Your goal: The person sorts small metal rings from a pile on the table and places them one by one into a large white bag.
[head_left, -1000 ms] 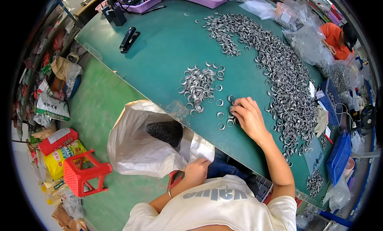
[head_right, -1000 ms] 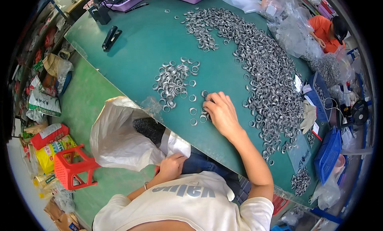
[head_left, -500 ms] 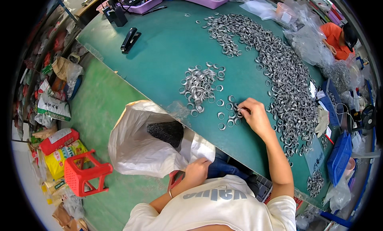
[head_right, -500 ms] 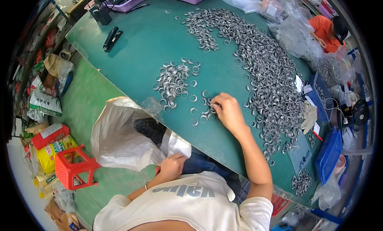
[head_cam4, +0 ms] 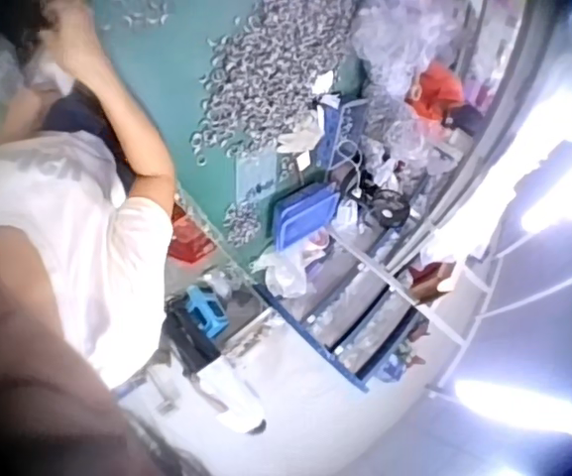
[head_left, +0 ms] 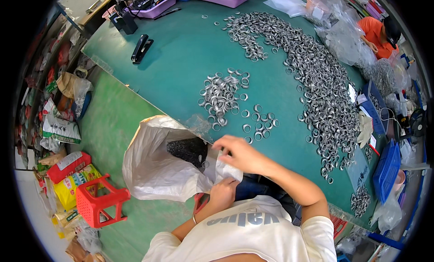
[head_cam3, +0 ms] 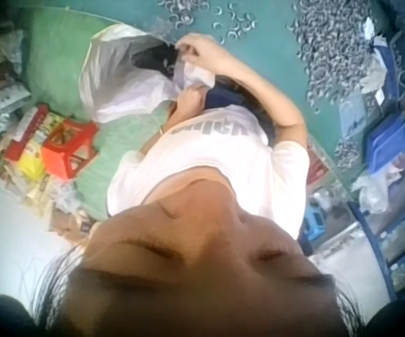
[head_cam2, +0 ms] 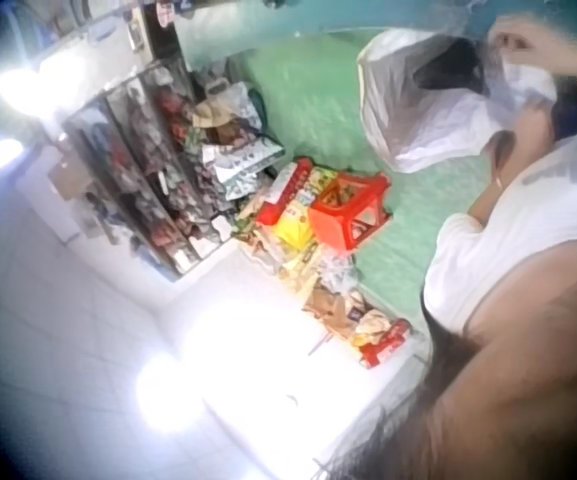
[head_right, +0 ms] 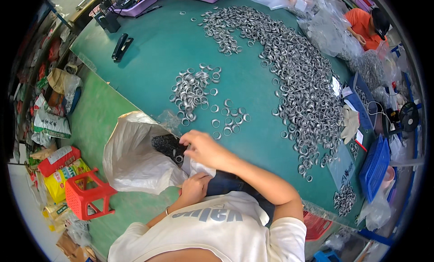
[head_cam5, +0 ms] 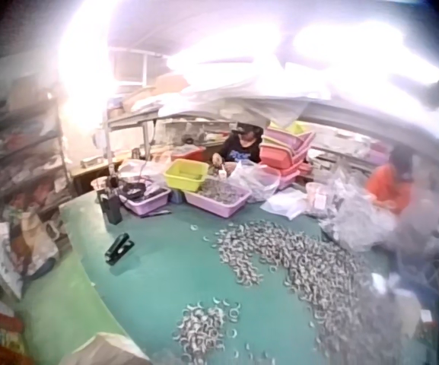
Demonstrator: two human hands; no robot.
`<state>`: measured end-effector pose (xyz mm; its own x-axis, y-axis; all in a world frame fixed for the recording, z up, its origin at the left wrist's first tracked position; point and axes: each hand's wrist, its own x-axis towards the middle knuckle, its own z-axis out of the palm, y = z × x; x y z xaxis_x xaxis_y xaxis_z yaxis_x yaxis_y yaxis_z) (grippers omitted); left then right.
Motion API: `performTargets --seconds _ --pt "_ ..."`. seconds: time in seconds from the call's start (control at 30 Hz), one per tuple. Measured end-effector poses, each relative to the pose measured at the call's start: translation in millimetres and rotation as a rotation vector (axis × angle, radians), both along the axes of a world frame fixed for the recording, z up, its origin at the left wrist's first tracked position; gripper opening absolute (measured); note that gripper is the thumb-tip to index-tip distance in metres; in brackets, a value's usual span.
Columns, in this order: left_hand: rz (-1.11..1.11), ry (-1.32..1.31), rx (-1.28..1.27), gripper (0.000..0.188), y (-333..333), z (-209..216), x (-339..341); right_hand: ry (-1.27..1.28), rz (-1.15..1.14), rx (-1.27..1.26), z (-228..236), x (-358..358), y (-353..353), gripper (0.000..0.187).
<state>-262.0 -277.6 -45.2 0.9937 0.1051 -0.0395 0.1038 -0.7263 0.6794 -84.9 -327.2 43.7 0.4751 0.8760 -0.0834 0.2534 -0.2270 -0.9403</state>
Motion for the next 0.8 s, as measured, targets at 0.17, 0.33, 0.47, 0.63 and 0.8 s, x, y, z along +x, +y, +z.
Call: performTargets --seconds 0.17,0.33,0.47,0.63,0.8 --pt "0.022 0.0 -0.027 0.017 -1 -2 -1 -0.471 -0.446 -0.142 18 53 -61 0.016" --pt "0.008 0.004 -0.024 0.018 -1 -2 0 -0.809 -0.463 -0.267 -13 60 -89 0.014" --pt "0.006 -0.04 0.017 0.021 -1 0 0 -0.668 -0.508 -0.057 -17 66 -93 0.013" --pt "0.01 -0.026 0.013 0.02 -1 -2 -1 -0.834 -0.278 -0.142 -7 64 -85 0.016" --pt "0.012 -0.038 0.018 0.021 -2 0 -1 -0.842 -0.318 -0.128 -14 62 -90 0.018"
